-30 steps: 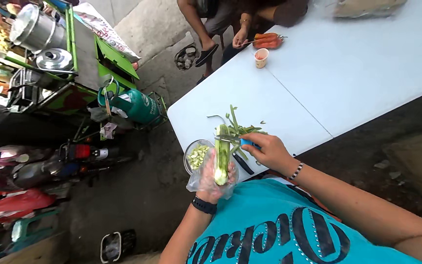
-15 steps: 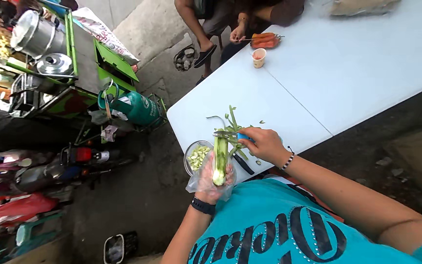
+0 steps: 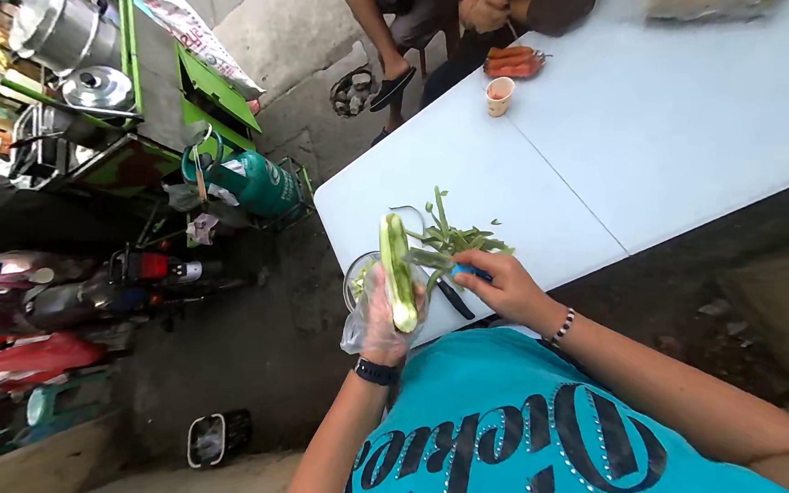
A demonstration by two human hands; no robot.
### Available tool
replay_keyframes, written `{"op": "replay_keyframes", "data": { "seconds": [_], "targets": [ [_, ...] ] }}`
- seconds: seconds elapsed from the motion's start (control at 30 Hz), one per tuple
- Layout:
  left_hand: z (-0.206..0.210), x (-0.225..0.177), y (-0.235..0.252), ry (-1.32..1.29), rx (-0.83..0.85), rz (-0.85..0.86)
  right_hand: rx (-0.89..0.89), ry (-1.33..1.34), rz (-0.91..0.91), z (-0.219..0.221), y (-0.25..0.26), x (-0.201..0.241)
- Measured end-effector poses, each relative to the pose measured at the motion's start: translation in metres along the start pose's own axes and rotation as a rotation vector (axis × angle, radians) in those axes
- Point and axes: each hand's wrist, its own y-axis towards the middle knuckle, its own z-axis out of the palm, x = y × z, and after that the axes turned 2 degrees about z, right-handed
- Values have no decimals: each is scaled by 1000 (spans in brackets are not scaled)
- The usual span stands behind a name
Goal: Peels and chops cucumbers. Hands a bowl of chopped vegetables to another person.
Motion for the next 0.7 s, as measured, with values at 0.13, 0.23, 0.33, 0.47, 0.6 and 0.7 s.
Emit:
{"op": "replay_keyframes", "data": {
  "seconds": [0.13,0.23,0.33,0.47,0.6,0.7],
  "targets": [
    [7,-2,3,99,-76,161,100,97,-108,-2,-11,24],
    [10,-5,4,124,-67,184,148,83,-152,-5,-11,31],
    [9,-5,5,41,3,195,171,62,-170,-6,-11,34],
    [13,-7,4,21,5,219,176,25,-177,-8,-7,33],
    [15,-8,2,-8,3,194,130,-50,-202,-7,-2,32],
    [21,-10,-1,-17,-59,158,71,-100,-236,-5,0,30]
  ]
}}
